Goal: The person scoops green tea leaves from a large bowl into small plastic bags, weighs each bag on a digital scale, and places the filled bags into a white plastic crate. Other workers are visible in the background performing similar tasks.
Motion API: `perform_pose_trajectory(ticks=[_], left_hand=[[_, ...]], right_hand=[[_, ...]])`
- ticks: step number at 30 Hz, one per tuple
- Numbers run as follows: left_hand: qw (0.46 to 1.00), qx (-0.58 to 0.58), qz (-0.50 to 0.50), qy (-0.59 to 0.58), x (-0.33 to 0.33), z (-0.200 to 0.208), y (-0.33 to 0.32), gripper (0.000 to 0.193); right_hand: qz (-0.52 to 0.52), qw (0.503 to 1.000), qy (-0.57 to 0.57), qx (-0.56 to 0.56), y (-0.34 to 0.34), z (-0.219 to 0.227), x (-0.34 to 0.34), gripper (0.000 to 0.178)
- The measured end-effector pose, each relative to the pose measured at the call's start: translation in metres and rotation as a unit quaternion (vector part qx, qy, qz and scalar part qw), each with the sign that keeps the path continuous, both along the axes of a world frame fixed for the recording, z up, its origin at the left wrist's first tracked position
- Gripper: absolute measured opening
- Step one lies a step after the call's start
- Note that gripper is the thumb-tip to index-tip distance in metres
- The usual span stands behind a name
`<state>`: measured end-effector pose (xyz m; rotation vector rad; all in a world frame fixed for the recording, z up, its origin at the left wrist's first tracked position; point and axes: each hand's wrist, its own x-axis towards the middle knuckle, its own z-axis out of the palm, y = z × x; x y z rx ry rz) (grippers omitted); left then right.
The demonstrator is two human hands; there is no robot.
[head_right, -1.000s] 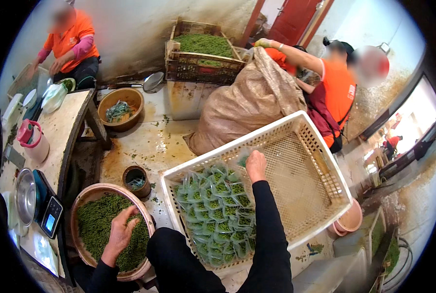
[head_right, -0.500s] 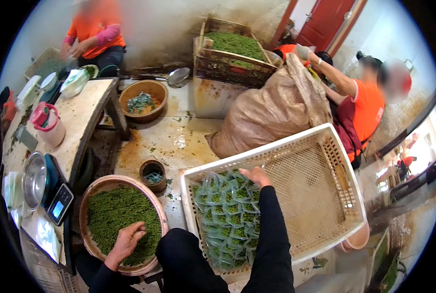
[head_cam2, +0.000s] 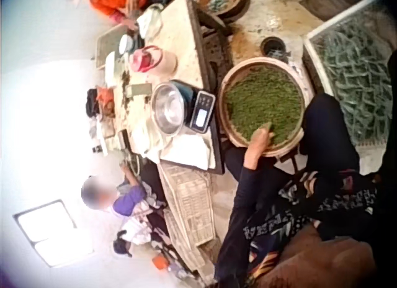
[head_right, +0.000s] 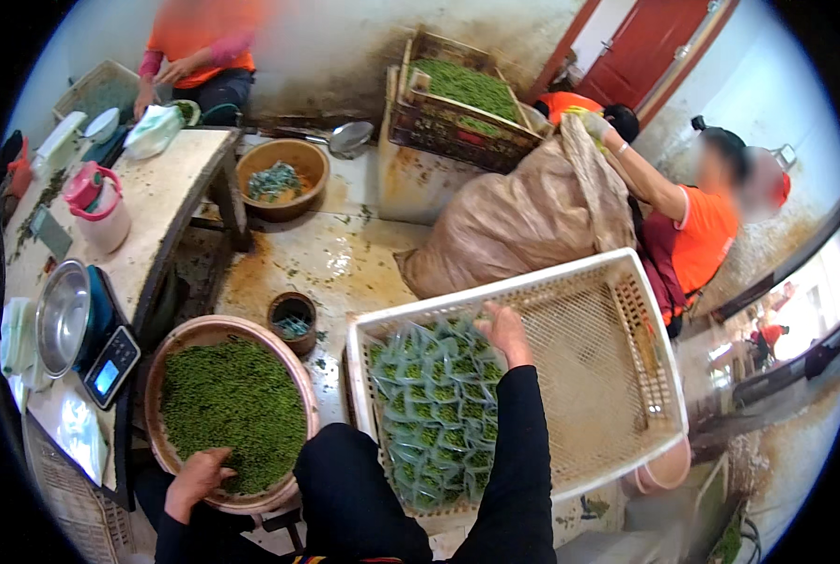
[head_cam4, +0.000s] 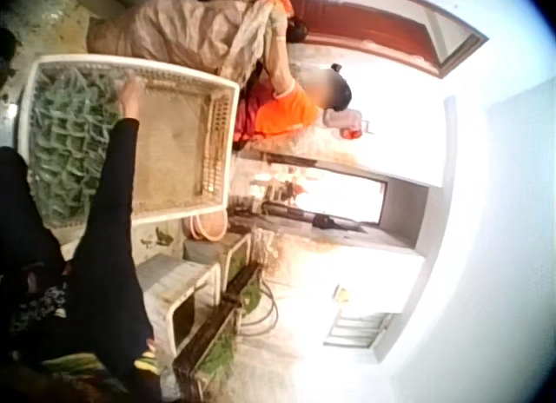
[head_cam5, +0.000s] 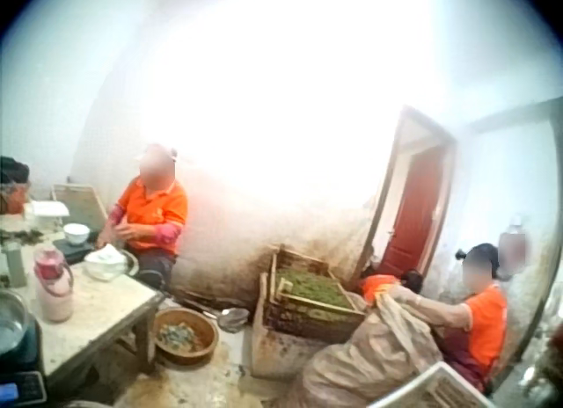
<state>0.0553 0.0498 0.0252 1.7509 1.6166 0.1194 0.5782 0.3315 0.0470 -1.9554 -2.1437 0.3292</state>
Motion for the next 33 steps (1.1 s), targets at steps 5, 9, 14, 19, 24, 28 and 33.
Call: perform_pose_trajectory(ticks=[5,9,14,19,24,28,33], left_hand=[[1.0,0.004,0.016,-0.013,-0.001,0.001,0.002,0.04],[0.999,0.003,0.012,-0.03,0.011,0.008,0.011,0.038],[0.998,-0.055,0.032,-0.013,0.018,0.016,0.014,0.037],[0.997,0.044,0.029,-0.061,0.012,0.009,0.004,0.035],[0.938,0.285,0.189,0.056,-0.021,0.035,-0.031,0.011],[0.793,0.469,0.328,0.208,-0.062,0.088,-0.069,0.01],[0.779,0.339,0.359,0.387,-0.123,0.057,-0.09,0.015]], right_hand=[[-0.225,0.946,0.229,0.049,0.011,-0.027,0.068,0.045],[-0.283,0.85,0.443,-0.009,-0.002,-0.073,0.044,0.045],[-0.169,0.87,0.421,-0.19,-0.009,-0.077,0.02,0.058],[-0.076,0.935,0.313,-0.15,0.001,-0.096,0.063,0.053],[-0.172,0.945,0.185,0.206,-0.031,-0.021,0.015,0.034],[-0.116,0.943,0.255,0.18,-0.053,-0.051,-0.001,0.025],[0.0,0.94,0.335,0.058,-0.094,-0.089,-0.122,0.017]])
